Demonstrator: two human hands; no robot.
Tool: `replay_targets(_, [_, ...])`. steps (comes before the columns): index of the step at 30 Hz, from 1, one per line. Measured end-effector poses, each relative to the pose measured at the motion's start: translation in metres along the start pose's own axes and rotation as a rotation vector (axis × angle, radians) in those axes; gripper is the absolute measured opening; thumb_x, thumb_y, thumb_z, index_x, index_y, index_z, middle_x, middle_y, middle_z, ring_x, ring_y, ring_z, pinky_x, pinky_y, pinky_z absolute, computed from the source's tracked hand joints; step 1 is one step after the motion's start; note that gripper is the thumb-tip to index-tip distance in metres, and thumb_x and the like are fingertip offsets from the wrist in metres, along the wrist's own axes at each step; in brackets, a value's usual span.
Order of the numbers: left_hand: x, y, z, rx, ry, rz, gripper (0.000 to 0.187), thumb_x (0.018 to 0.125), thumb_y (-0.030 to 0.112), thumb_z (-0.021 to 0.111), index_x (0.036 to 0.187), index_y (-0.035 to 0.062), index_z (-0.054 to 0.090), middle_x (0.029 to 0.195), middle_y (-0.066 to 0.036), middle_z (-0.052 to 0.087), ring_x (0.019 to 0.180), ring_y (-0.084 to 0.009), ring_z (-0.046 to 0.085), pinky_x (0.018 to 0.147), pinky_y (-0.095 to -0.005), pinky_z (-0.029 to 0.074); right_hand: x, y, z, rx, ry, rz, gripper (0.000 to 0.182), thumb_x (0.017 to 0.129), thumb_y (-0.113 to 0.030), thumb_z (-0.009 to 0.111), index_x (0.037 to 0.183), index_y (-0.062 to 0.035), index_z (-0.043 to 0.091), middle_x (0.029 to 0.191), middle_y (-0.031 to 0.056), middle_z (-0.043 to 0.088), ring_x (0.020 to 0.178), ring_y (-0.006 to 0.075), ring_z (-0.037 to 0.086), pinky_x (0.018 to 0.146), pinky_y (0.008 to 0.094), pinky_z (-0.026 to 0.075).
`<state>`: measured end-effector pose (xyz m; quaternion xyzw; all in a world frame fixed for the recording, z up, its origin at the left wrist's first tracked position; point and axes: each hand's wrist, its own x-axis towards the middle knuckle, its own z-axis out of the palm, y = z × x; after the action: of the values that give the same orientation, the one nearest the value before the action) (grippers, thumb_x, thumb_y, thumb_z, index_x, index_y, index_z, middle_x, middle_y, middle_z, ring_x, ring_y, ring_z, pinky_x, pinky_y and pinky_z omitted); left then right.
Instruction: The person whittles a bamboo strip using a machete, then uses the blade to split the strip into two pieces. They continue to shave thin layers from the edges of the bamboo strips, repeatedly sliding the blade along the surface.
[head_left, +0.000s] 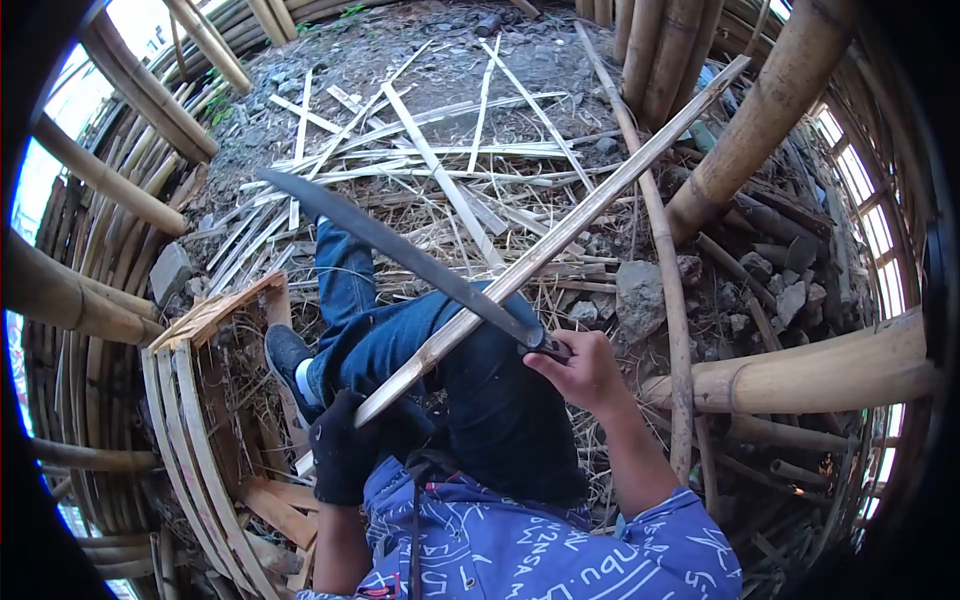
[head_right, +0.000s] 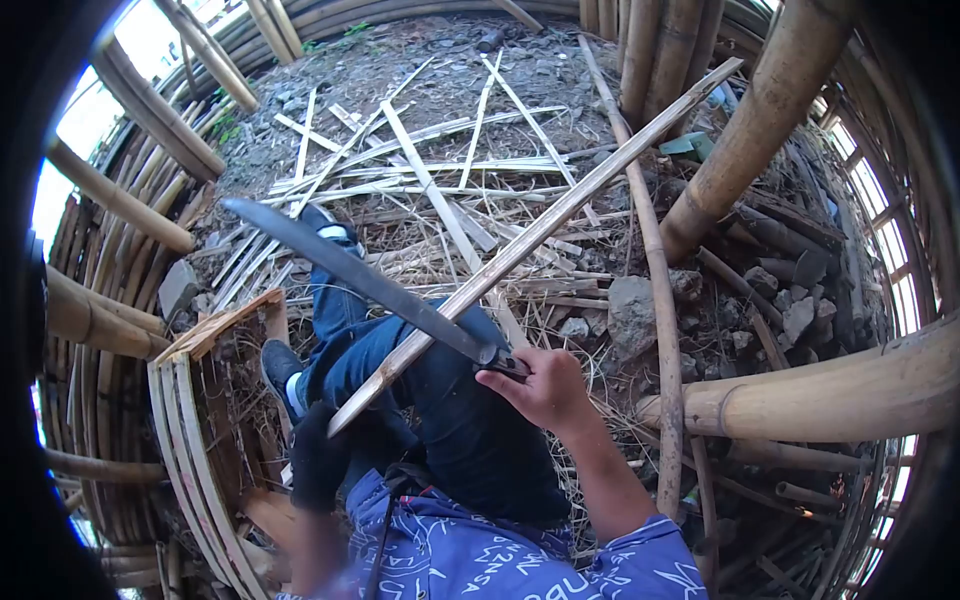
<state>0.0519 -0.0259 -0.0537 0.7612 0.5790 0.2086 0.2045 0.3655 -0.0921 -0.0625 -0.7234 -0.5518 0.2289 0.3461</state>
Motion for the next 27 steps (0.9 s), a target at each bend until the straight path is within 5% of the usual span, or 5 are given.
replay_targets(8, [0.007,0.001,0.007,0.014,-0.025,-0.015,0.034,0.071,0.032,0.079,0.077,0.0037,0.060,0.070,-0.019,0.062,0.066,-0.0366,0.062,0.060,-0.0437,0.046,-0.008,0.014,0.006,0.479,-0.040,0.065,0.052,0.083,-0.052,0.071,0.080,-0.0001,0.067,0.055,-0.0054,0.045,0.055,0.0023,0.039,0.047,0.0247,0.030])
replay_targets(15, [0.014,-0.008,0.009,0.124,0.061,0.050,0.038,0.073,0.042,0.077,0.076,0.0067,0.062,0.065,-0.016,0.062,0.062,-0.0347,0.064,0.055,-0.0423,0.048,-0.007,0.013,-0.005,0.549,-0.131,0.125,0.052,0.084,-0.052,0.071,0.070,-0.0041,0.056,0.058,-0.0085,0.042,0.057,0.0022,0.036,0.049,0.0228,0.029])
replay_targets(17, [0.012,-0.006,0.009,0.109,0.030,0.009,0.037,0.073,0.042,0.077,0.075,0.0069,0.064,0.066,-0.017,0.063,0.063,-0.0349,0.064,0.056,-0.0427,0.048,-0.006,0.012,-0.005,0.558,-0.137,0.119,0.047,0.082,-0.041,0.077,0.065,-0.0067,0.049,0.058,-0.0090,0.041,0.058,0.0018,0.034,0.050,0.0226,0.028])
replay_targets(22, [0.007,-0.005,0.011,0.101,-0.184,-0.103,0.037,0.074,0.043,0.076,0.075,0.0060,0.068,0.069,-0.020,0.064,0.065,-0.0368,0.064,0.058,-0.0450,0.049,0.000,-0.012,-0.005,0.727,-0.110,0.213,0.020,0.078,-0.004,0.076,0.085,-0.0051,0.057,0.066,-0.0064,0.047,0.053,0.0005,0.038,0.047,0.0204,0.031])
replay_targets(27, [0.007,-0.013,0.007,-0.142,-0.313,-0.159,0.040,0.078,0.043,0.072,0.083,0.0038,0.070,0.071,-0.023,0.063,0.069,-0.0403,0.064,0.062,-0.0477,0.049,-0.003,0.000,-0.004,0.839,-0.147,0.269,0.024,0.079,0.002,0.069,0.099,-0.0036,0.056,0.069,-0.0037,0.051,0.046,0.0029,0.045,0.039,0.0208,0.035])
